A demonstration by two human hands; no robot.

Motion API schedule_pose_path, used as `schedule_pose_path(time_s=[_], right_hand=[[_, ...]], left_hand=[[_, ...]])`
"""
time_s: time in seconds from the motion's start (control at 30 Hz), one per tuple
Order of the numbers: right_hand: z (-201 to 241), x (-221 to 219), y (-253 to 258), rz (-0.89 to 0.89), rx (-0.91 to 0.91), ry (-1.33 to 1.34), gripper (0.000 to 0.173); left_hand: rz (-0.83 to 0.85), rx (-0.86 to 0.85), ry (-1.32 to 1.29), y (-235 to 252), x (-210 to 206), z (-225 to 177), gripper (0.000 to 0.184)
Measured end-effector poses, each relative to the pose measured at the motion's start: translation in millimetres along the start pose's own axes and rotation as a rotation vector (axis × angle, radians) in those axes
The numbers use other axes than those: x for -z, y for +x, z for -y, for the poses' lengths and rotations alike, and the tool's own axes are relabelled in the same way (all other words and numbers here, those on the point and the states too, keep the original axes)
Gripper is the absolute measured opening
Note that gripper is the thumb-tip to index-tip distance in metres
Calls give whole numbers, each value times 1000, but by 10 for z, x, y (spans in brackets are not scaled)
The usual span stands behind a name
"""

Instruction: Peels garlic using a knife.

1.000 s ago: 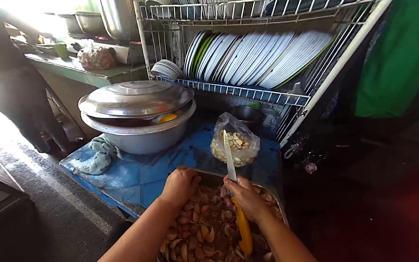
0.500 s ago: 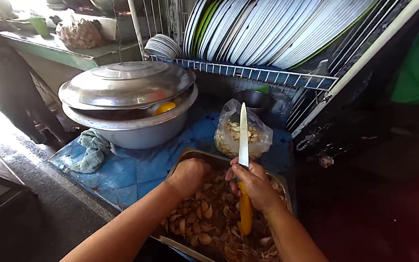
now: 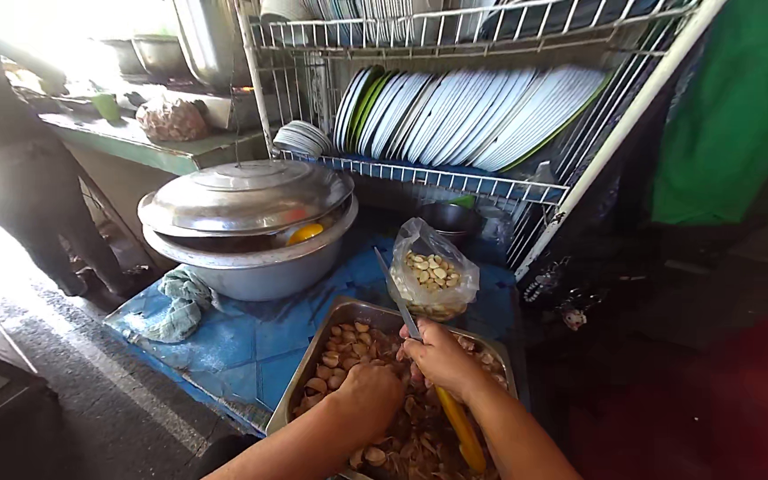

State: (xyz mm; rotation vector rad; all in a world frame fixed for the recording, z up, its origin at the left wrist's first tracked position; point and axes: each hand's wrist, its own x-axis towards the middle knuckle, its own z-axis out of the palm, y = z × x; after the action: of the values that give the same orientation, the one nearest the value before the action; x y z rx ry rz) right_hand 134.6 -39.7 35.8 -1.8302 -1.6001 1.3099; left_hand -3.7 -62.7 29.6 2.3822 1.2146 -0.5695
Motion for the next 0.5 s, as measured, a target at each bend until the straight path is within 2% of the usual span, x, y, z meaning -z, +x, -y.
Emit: schedule_pose_path(time_s=[0.13,0.2,0.33,0.37,0.5], right_hand=[[172,107,57,17,-65,-12,26],[209,122,104,17,-78,-16,25],[34,30,190,-80,7,90,27],[-41,5,215,-89,20,124,29],[-258,-45,299,-51,33,144,29]], left_hand=[[-177,-97,-293,19,214,373,23],[-252,-138,-546,85,362,543,24],[-358,-144,-1142,307,470,641,42],[-358,-145,-1242,369,446,629,41],[-375,-100,-1541,573,235,578,18]])
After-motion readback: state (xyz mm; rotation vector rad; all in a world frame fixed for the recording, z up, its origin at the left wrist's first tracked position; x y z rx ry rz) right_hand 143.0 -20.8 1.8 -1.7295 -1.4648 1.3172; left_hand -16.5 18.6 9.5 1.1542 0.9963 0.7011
